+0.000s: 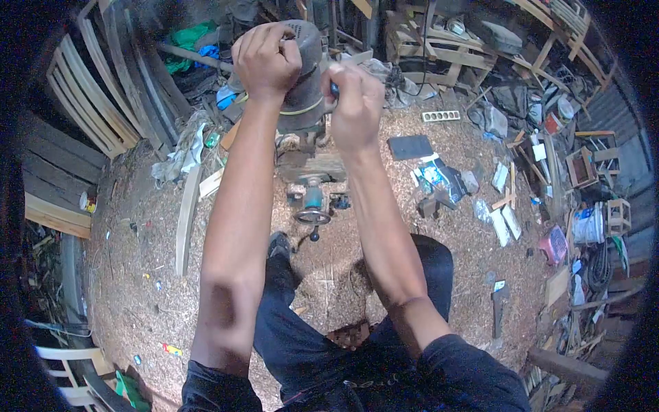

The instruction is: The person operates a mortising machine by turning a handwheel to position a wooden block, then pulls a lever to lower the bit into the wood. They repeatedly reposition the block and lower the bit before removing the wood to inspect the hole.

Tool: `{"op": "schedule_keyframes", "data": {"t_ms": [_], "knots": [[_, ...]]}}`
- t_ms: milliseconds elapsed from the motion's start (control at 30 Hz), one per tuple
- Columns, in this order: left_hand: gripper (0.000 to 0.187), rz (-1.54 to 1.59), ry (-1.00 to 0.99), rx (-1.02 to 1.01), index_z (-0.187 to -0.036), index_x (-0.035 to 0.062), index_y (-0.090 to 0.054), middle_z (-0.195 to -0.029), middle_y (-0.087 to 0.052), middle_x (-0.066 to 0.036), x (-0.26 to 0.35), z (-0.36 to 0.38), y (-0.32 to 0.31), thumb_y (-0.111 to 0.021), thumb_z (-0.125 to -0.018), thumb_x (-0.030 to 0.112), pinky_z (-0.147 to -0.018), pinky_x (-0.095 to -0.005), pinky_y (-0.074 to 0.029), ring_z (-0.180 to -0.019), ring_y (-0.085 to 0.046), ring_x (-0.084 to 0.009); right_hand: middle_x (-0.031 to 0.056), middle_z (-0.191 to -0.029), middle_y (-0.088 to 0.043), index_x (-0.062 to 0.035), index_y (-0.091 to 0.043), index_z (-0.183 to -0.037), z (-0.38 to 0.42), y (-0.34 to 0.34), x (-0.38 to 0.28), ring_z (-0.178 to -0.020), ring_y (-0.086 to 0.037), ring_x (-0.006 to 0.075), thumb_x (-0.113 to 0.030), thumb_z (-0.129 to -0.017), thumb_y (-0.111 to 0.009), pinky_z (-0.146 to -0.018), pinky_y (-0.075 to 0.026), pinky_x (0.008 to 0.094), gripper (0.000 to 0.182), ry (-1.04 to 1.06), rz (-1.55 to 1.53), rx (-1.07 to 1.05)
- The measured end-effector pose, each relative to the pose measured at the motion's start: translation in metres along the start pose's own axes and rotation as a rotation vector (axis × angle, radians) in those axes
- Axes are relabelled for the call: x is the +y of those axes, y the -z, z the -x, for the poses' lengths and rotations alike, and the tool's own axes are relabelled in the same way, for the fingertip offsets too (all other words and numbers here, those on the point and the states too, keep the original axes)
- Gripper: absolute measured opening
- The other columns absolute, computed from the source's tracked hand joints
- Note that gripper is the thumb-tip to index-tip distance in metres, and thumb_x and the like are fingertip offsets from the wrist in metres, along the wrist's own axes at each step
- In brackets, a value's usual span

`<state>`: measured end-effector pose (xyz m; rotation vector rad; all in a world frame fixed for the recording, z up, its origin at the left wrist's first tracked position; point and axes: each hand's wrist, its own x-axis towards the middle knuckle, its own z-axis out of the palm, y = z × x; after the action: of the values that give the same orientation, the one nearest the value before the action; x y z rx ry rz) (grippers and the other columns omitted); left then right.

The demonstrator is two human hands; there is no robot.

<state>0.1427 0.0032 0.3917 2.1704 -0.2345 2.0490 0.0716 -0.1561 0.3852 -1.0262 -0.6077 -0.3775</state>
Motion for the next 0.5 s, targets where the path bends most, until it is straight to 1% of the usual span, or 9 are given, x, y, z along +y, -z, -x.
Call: {"op": "schedule_keyframes", "data": {"t_ms": [67, 100, 200, 233, 333, 367, 467, 500], "knots": [[0.014, 0.0, -0.012, 0.032, -0.078, 0.0149, -0.069, -0.087, -0.07, -0.002, -0.002, 0.002, 0.0, -0.057, -0.073, 0.017, -0.085, -0.0401, -0.047, -0.089, -0.066, -0.025, 0.0031, -0.062, -0.05, -0.0004, -0.05, -0.062, 0.01, 0.002, -0.001, -0.059, -0.043, 0.0105, -0.02, -0.094, -0.047, -0.057, -0.033, 0.0275, 0.038, -0.032, 0.016, 0.006], [0.013, -0.006, -0.009, 0.02, -0.078, 0.0149, -0.069, -0.087, -0.07, -0.003, -0.002, 0.003, 0.001, -0.057, -0.073, 0.017, -0.085, -0.0404, -0.047, -0.089, -0.066, -0.0252, 0.003, -0.062, -0.05, 0.0, -0.05, -0.063, 0.015, 0.006, 0.001, -0.059, -0.043, 0.0111, -0.019, -0.094, -0.046, -0.057, -0.033, 0.0282, 0.036, 0.01, 0.072, -0.009], [0.014, -0.018, -0.013, 0.014, -0.078, 0.0153, -0.07, -0.087, -0.07, -0.003, -0.002, 0.004, 0.003, -0.057, -0.072, 0.017, -0.086, -0.0403, -0.047, -0.088, -0.066, -0.0253, 0.0032, -0.063, -0.05, 0.0007, -0.05, -0.065, 0.035, 0.013, 0.002, -0.059, -0.043, 0.0117, -0.019, -0.092, -0.046, -0.057, -0.033, 0.028, 0.034, 0.046, 0.096, -0.044], [0.015, -0.027, -0.015, 0.001, -0.078, 0.0155, -0.07, -0.087, -0.07, -0.003, -0.002, 0.004, 0.005, -0.057, -0.072, 0.017, -0.086, -0.0402, -0.047, -0.088, -0.066, -0.0253, 0.0046, -0.065, -0.05, 0.001, -0.049, -0.067, 0.043, 0.013, -0.002, -0.061, -0.044, 0.0129, -0.02, -0.09, -0.046, -0.06, -0.034, 0.0291, 0.031, -0.046, 0.02, -0.035], [0.016, -0.03, -0.019, -0.036, -0.079, 0.0157, -0.071, -0.087, -0.07, -0.003, 0.0, 0.011, 0.008, -0.058, -0.071, 0.017, -0.086, -0.0399, -0.047, -0.088, -0.067, -0.0252, 0.0052, -0.068, -0.05, 0.0001, -0.048, -0.067, 0.062, 0.018, 0.0, -0.065, -0.045, 0.0133, -0.02, -0.088, -0.047, -0.064, -0.035, 0.0301, 0.028, 0.032, 0.058, -0.051], [0.016, -0.025, -0.032, -0.034, -0.079, 0.0156, -0.071, -0.088, -0.071, -0.003, 0.0, 0.01, 0.008, -0.058, -0.071, 0.017, -0.087, -0.0399, -0.047, -0.088, -0.067, -0.0251, 0.0063, -0.069, -0.049, -0.0006, -0.048, -0.067, 0.069, 0.018, -0.001, -0.067, -0.046, 0.0155, -0.022, -0.086, -0.048, -0.068, -0.036, 0.0319, 0.029, 0.014, 0.033, -0.04], [0.017, -0.006, -0.045, -0.015, -0.081, 0.0146, -0.071, -0.089, -0.071, -0.003, 0.001, 0.007, 0.005, -0.058, -0.072, 0.017, -0.087, -0.0403, -0.047, -0.089, -0.067, -0.025, 0.0079, -0.07, -0.049, -0.0005, -0.048, -0.067, 0.084, 0.025, 0.006, -0.067, -0.045, 0.0174, -0.024, -0.085, -0.047, -0.069, -0.035, 0.0321, 0.029, 0.057, 0.063, -0.048], [0.017, -0.008, -0.045, -0.008, -0.082, 0.0142, -0.071, -0.089, -0.071, -0.004, -0.001, 0.008, 0.006, -0.058, -0.072, 0.017, -0.088, -0.0404, -0.047, -0.089, -0.067, -0.0251, 0.0087, -0.07, -0.048, -0.0002, -0.048, -0.066, 0.089, 0.025, 0.007, -0.068, -0.045, 0.0178, -0.024, -0.084, -0.046, -0.067, -0.035, 0.0319, 0.03, 0.079, 0.046, -0.063]]}}
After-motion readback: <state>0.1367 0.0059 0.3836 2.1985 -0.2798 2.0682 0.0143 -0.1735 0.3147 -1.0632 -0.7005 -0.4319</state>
